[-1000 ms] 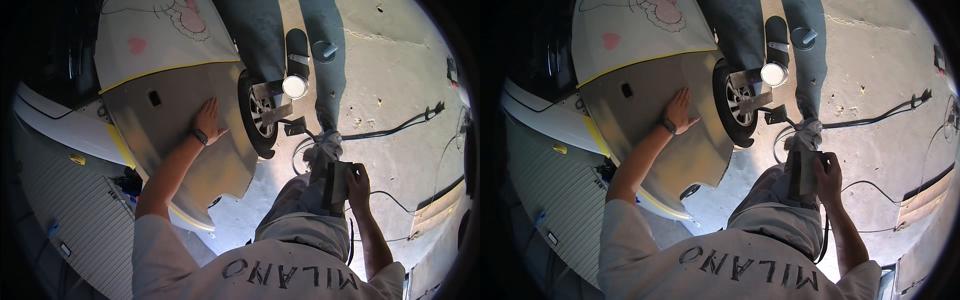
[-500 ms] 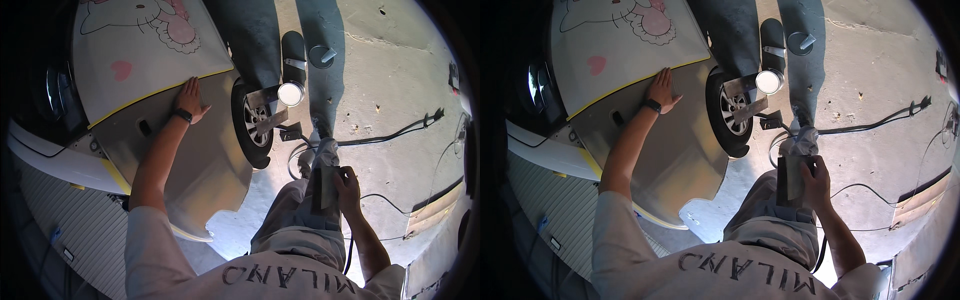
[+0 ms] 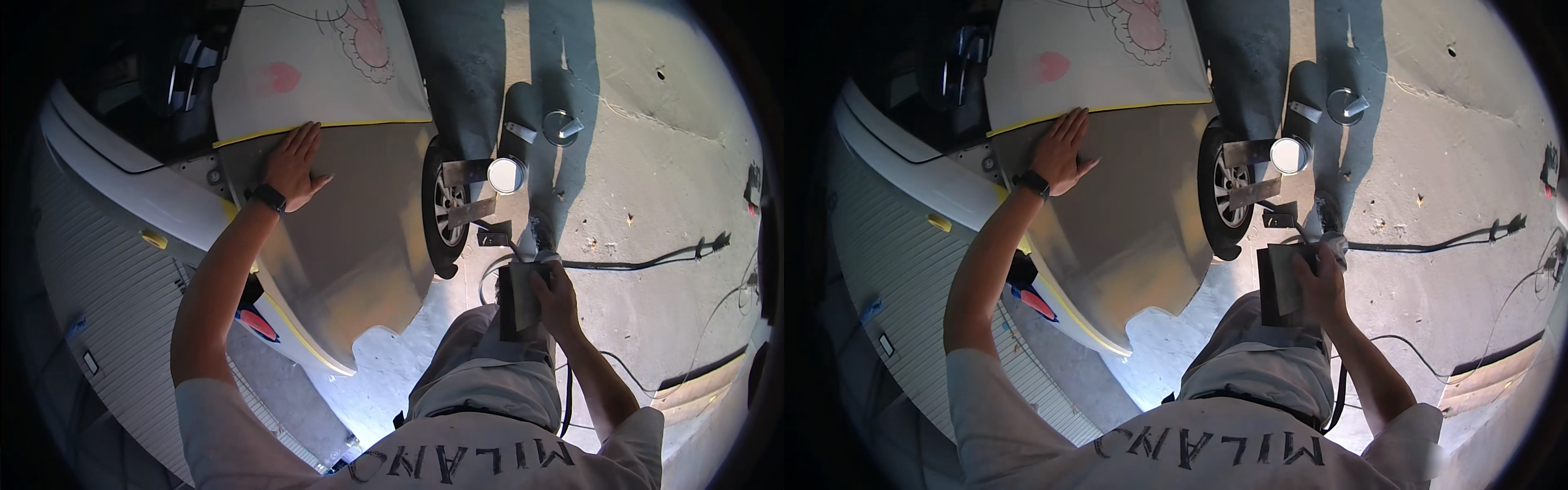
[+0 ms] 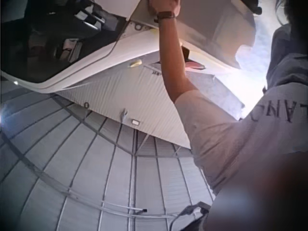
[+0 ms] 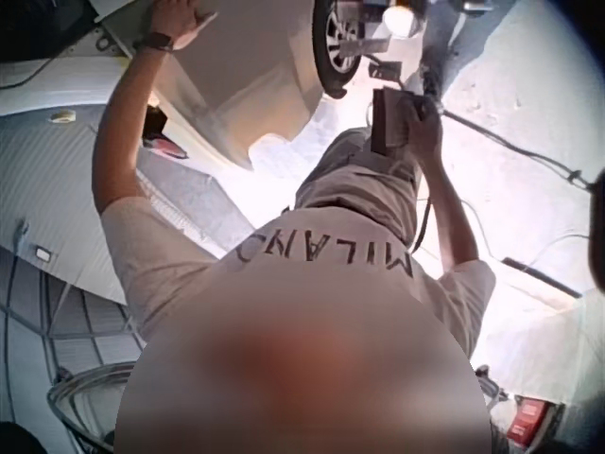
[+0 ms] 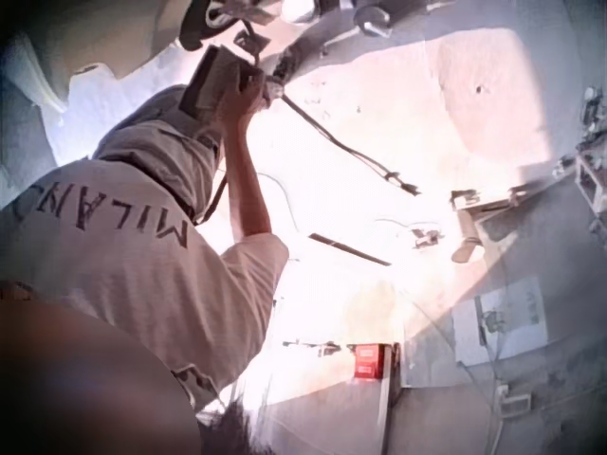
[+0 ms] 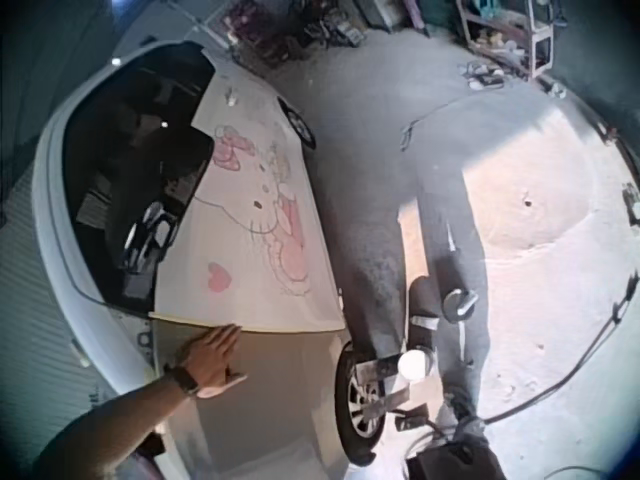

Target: The person applies body filler to a car fender using a spreader, smoothing the surface and working around the wheel arch. They periodically scrape excess filler from the spreader and continue spreading it evenly across the panel.

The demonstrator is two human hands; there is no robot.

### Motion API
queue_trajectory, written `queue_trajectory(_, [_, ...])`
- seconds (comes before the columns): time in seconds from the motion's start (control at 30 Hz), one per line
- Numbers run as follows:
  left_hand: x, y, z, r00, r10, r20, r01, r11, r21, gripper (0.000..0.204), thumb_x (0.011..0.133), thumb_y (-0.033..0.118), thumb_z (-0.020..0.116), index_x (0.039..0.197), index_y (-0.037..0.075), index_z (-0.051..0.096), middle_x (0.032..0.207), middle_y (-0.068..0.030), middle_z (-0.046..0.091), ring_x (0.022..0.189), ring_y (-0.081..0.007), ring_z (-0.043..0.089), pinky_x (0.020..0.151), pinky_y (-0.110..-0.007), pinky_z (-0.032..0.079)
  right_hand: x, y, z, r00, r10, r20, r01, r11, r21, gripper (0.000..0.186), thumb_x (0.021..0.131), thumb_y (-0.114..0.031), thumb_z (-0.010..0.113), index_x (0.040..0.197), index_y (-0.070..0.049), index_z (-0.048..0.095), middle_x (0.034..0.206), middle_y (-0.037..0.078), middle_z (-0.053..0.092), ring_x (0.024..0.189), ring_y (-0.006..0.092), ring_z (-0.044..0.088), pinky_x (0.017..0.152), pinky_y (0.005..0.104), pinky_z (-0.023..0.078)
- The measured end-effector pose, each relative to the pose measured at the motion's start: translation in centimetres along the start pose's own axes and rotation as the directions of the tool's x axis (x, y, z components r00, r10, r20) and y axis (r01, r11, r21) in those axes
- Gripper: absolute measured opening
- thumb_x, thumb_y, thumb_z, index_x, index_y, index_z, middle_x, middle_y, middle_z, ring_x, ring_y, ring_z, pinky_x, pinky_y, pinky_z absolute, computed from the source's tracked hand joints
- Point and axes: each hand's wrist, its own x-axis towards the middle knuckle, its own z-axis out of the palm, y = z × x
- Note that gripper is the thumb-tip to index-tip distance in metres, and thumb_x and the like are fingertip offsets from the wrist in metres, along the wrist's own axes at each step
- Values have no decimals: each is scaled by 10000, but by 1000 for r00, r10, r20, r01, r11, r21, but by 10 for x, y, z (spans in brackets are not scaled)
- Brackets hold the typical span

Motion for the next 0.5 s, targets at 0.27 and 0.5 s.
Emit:
queue_trajectory(0.27, [-70, -46, -23, 997, -56, -52, 57, 998, 10, 878, 1035, 623, 369, 1583, -57, 271, 1687, -179, 224, 1585, -290, 151, 1305, -410, 119, -3, -15, 1, 998, -64, 1, 64, 998, -17, 314, 965, -255, 683, 1143, -9, 605, 965, 140, 692, 889, 212, 657, 783, 373, 515])
queue_trajectory(0.5, [-86, -46, -38, 979, -202, -11, 201, 979, -34, 965, 1009, 685, 371, 1590, -73, 230, 1698, -198, 174, 1585, -302, 144, 1296, -424, 141, 4, -13, -7, 1000, -24, -19, 25, 1000, 19, 262, 975, -226, 685, 1104, -15, 599, 885, 93, 665, 775, 145, 610, 679, 326, 496])
